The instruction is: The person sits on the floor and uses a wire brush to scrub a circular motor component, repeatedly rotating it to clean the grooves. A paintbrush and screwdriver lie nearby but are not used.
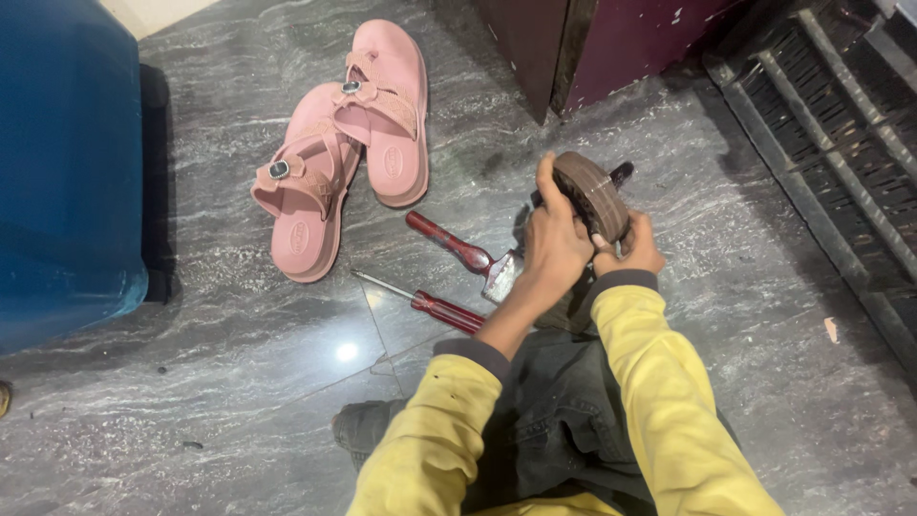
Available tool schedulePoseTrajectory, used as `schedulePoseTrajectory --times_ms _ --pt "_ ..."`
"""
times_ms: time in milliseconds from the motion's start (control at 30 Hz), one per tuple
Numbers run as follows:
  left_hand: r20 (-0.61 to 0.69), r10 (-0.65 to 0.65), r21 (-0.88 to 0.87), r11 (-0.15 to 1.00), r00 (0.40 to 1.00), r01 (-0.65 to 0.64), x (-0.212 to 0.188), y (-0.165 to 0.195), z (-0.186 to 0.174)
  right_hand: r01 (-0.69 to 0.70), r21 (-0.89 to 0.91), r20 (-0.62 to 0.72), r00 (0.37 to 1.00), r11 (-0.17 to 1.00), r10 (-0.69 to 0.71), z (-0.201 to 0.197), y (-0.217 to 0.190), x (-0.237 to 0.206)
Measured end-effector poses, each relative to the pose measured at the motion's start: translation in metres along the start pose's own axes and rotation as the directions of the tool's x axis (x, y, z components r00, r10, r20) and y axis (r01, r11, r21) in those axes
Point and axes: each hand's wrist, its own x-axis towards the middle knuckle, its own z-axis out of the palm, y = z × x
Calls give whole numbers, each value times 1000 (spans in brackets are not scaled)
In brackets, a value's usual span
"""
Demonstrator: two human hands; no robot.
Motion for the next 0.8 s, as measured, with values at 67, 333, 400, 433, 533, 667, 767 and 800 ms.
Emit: schedulePoseTrajectory --times_ms 67,333,400,433,533,667,767,800 --pt "-35 4 15 1000 999 -3 -1 0 5 49 50 -21 999 998 -48 0 -6 -3" --pt "166 -146 -204 963 975 179 21 -19 -13 28 34 0 1000 999 -28 -4 6 1" --pt "217 -165 -252 942 962 219 24 -22 -16 103 79 -2 995 992 -103 -4 12 4" --pt "215 -178 -273 933 960 234 24 -22 -15 109 97 3 994 989 -110 -4 15 5" --pt "130 -177 -268 941 976 206 21 -20 -7 100 75 8 995 992 -101 -6 20 8" --pt "38 -6 -224 974 999 15 16 -15 -2 76 41 13 997 996 -77 -10 16 9" --pt "-59 51 -168 984 997 -60 11 -7 0 64 23 0 998 998 -64 -13 8 8" --pt "-57 53 -134 989 997 -60 10 -4 0 49 -1 -10 999 999 -49 -13 6 7"
